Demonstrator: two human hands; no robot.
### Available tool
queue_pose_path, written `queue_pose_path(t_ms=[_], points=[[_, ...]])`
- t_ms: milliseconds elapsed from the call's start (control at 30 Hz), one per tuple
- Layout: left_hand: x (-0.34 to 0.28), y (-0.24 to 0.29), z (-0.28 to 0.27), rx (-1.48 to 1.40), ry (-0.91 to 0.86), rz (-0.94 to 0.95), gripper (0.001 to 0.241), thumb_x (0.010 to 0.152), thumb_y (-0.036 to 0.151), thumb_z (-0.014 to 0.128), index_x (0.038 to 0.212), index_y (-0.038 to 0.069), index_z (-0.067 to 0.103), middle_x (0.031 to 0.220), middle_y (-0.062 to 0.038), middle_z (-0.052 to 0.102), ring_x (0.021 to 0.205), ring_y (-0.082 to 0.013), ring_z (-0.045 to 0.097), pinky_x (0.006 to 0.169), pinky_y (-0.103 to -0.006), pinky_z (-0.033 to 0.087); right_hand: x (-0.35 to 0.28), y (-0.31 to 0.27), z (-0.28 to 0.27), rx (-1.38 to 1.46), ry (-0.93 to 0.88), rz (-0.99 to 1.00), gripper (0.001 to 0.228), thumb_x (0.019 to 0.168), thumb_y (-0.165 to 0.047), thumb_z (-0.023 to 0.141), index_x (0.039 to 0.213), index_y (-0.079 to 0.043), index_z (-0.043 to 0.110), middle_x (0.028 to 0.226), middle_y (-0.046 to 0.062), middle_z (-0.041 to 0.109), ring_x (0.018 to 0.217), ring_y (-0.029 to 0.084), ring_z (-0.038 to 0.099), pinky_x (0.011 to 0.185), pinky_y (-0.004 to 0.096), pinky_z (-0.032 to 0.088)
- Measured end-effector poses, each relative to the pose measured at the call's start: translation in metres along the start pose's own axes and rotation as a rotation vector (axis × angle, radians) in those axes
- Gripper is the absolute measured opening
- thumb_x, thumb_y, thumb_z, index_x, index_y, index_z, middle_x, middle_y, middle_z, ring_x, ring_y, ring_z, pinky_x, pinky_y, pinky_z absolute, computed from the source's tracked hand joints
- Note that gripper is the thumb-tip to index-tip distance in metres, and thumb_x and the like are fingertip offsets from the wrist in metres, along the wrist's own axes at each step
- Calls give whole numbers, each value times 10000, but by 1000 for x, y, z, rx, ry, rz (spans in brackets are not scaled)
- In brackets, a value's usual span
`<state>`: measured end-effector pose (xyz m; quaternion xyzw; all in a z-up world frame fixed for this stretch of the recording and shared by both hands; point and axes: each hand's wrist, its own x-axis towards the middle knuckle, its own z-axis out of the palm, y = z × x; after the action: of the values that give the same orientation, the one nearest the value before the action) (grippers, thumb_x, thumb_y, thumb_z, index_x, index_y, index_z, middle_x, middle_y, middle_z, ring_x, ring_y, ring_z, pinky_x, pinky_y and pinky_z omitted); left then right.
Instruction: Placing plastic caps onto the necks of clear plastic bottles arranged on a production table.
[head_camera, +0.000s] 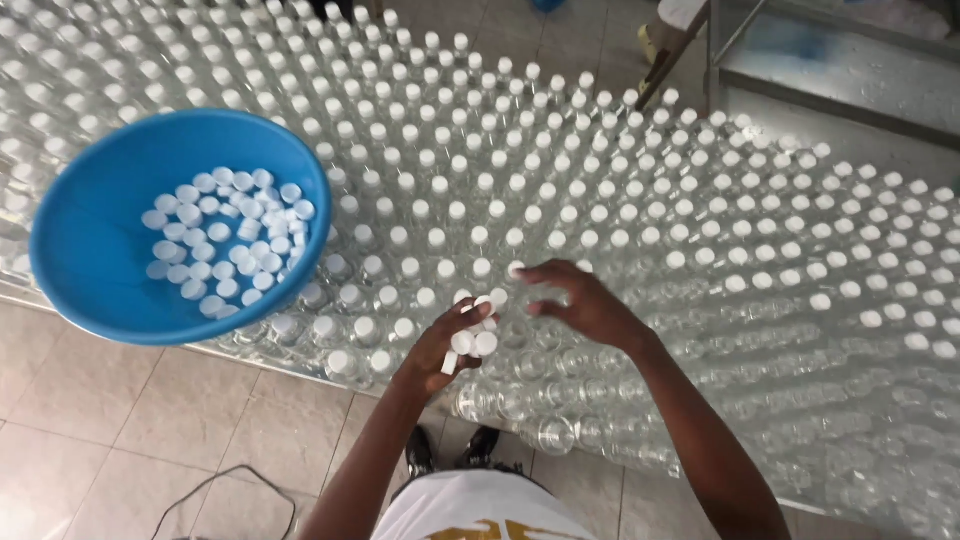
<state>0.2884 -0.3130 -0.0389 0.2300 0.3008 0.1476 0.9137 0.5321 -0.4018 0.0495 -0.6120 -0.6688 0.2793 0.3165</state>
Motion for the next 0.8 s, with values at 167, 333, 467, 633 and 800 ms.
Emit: queue_pose_path(t_ms=[167,333,467,633,800], points=[[-11,-7,29,48,-82,-84,189,1013,250,787,1132,167,666,989,-45,722,670,-90,648,370,-108,369,-6,-24,12,3,-228,-21,424,989,-262,794,1381,-111,730,1224,146,744,1166,368,717,1064,503,560],[11,-24,12,-106,-112,-148,227,1034,243,770,1222,149,687,1054,-72,724,681,-96,652,373,-102,408,-6,-15,14,38,-188,64,381,986,-247,807,1345,-133,752,1122,130,785,1071,320,764,1007,445,601],[13,-17,6,-249,-83,-92,207,1041,218,746,1229,168,673,1093,-52,732,705,-96,668,372,-88,394,-6,29,20,2,26,217,427,1014,-281,803,1413,-146,732,1157,138,812,1119,319,768,1014,457,600],[2,1,-22,-364,-33,-27,150,1023,166,753,1158,168,688,1078,-48,764,729,-126,712,359,-86,399,-9,120,58,-379,46,280,424,1021,-374,784,1415,-231,722,1141,69,807,1149,277,756,1015,471,557],[-25,26,-37,-390,67,110,95,1015,150,744,1056,208,680,1039,-5,808,724,-105,719,370,-62,381,-11,118,63,-361,44,257,381,1009,-391,801,1333,-198,745,1109,76,810,1085,291,782,982,463,567]])
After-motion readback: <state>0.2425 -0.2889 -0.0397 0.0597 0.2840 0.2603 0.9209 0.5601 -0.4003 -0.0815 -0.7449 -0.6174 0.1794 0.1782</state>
